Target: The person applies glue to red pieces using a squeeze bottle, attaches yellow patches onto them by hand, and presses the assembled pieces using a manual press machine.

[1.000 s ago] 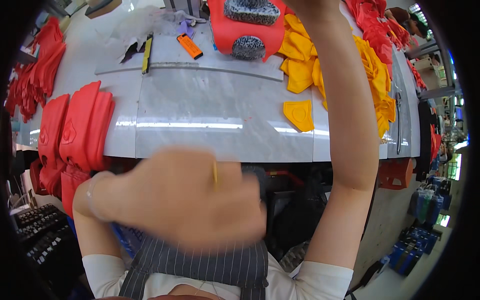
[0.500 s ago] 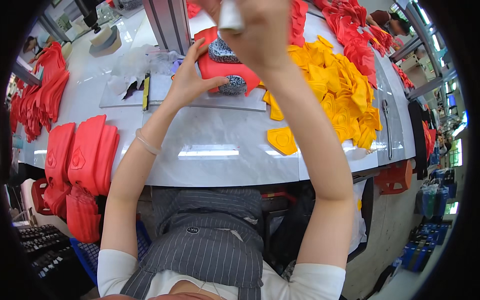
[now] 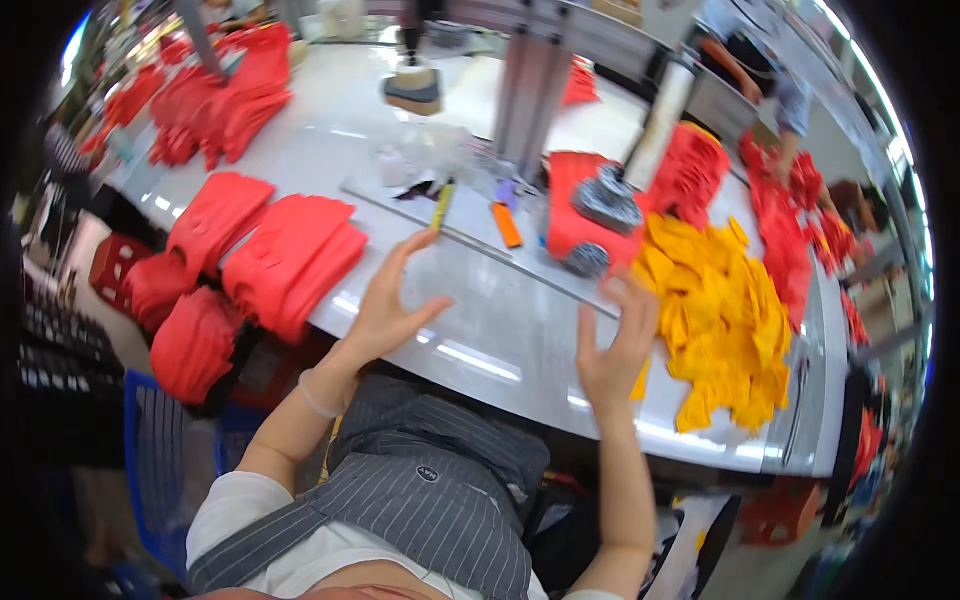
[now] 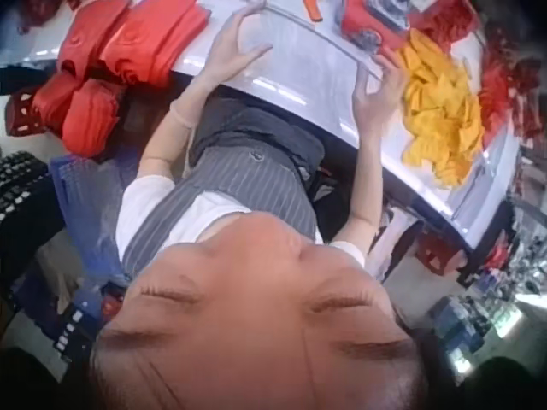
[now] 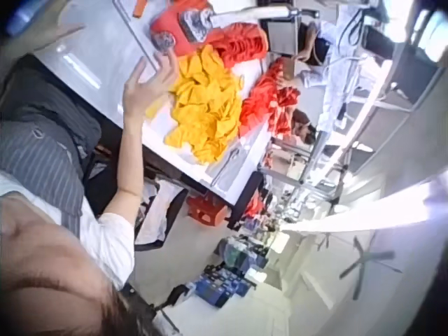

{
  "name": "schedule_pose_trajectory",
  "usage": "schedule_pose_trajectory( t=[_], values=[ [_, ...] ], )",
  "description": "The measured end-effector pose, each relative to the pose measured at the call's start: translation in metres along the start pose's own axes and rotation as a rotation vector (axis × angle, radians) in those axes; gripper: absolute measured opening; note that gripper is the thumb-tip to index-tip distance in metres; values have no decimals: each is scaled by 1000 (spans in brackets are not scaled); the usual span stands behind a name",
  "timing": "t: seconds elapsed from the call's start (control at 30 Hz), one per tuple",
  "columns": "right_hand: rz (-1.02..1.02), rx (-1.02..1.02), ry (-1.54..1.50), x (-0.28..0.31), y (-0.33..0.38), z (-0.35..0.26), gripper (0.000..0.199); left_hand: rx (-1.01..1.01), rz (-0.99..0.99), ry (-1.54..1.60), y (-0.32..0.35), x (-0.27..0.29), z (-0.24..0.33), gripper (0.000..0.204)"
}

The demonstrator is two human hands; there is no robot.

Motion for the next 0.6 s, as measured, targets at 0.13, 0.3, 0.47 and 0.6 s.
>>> schedule_pose_trajectory(
  t=[0.13,0.3,0.47,0.6],
  values=[
    [-591,-785,-710,-66,94,-36,31,-31,435,-398,12,123,-14,44],
    [-1076,-1067,-1127,-136,134,-134,45,131,748,-503,32,263,-119,25],
    [-1180,-1269,-1161,-196,135,-169,58,496,554,-182,44,255,-174,34],
    [-1135,-1396,-1077,-213,137,-194,67,468,395,-111,32,238,-154,35]
  ],
)
Point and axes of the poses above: each hand's wrist, its own y-axis away from the middle knuckle, its own x-axis out of the back of the hand, z = x × y, the point moved 6 cm from there along -y, towards the middle knuckle, and after that the axes turned 15 degrees about z, right-handed, at the moved point
